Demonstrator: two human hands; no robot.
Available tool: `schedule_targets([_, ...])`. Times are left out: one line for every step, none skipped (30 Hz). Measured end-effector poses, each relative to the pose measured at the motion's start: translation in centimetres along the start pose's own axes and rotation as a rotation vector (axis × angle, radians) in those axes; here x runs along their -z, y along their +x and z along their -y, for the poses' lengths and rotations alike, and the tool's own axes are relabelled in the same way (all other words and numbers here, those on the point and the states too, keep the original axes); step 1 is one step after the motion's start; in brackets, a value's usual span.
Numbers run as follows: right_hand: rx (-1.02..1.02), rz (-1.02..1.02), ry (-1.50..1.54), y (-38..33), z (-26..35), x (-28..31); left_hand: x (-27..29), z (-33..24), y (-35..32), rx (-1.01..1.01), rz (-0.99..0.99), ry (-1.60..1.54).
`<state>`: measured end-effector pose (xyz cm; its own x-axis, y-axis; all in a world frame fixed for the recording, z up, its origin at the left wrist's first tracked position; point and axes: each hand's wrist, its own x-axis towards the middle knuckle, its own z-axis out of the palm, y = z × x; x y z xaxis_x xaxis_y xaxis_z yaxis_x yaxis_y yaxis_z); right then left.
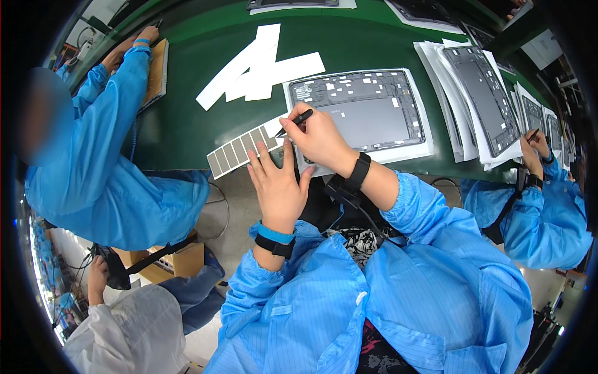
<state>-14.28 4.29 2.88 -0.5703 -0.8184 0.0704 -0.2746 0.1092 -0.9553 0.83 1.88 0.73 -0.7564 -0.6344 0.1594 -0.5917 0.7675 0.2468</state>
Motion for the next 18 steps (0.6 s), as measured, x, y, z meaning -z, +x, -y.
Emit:
schedule_targets([-0.015,0.011,0.007,0.0,0.0,0.1,0.0,0.0,0.0,0.0,-0.008,0.0])
schedule_targets([-0.014,0.033,0.029,0.0,0.1,0.1,0.0,0.0,0.0,0.005,-0.002,-0.002])
schedule_targets([-0.03,0.023,0.013,0.0,0.1,0.1,0.0,0.0,0.1,0.0,-0.015,-0.001])
schedule_targets([0.0,0.022,-0.013,0.0,0.1,0.0,0.0,0.0,0.1,-0.002,-0.024,-0.014])
schedule_targets([0.038,0.022,-0.035,-0.1,0.1,-0.1,0.0,0.1,0.1,0.0,-0.025,-0.03])
schedule_targets([0.027,0.025,-0.042,-0.1,0.1,-0.3,0.0,0.1,0.1,-0.002,-0.031,-0.03])
schedule_targets([0.05,-0.002,-0.038,-0.1,0.2,-0.7,0.0,0.1,0.1,-0.001,-0.03,-0.034])
schedule_targets([0.041,-0.027,-0.045,-0.2,0.3,-0.9,0.0,0.0,0.0,0.002,-0.027,-0.039])
schedule_targets([0.073,-0.027,-0.035,-0.2,0.4,-1.2,0.0,0.0,0.0,0.001,-0.03,-0.039])
schedule_targets([0.082,-0.1,0.093,-0.2,0.6,-1.1,0.1,-0.1,0.0,0.024,-0.021,-0.048])
schedule_targets([0.044,-0.16,0.207,-0.3,0.8,-0.8,0.2,-0.2,0.0,0.048,-0.014,-0.059])
schedule_targets([0.09,-0.169,0.215,-0.3,1.0,-0.1,0.3,-0.2,0.1,0.05,-0.013,-0.063])
schedule_targets([0.099,-0.207,0.27,-0.6,1.1,1.4,0.5,-0.3,0.0,0.061,-0.021,-0.055])
schedule_targets([0.156,-0.243,0.329,-0.9,1.1,3.6,0.7,-0.6,0.2,0.068,-0.015,-0.056])
schedule_targets([0.093,-0.251,0.262,-1.4,1.0,6.4,0.9,-0.9,0.4,0.089,0.003,-0.016])
schedule_targets([0.134,-0.233,0.217,-2.2,0.7,9.8,1.1,-1.5,0.5,0.085,-0.036,0.016])
schedule_targets([0.08,-0.229,0.167,-2.9,0.3,13.1,1.2,-2.3,0.6,0.025,-0.136,-0.049])
schedule_targets([-0.024,-0.266,0.236,-3.4,-0.3,15.9,1.2,-3.3,0.9,0.005,-0.183,-0.12])
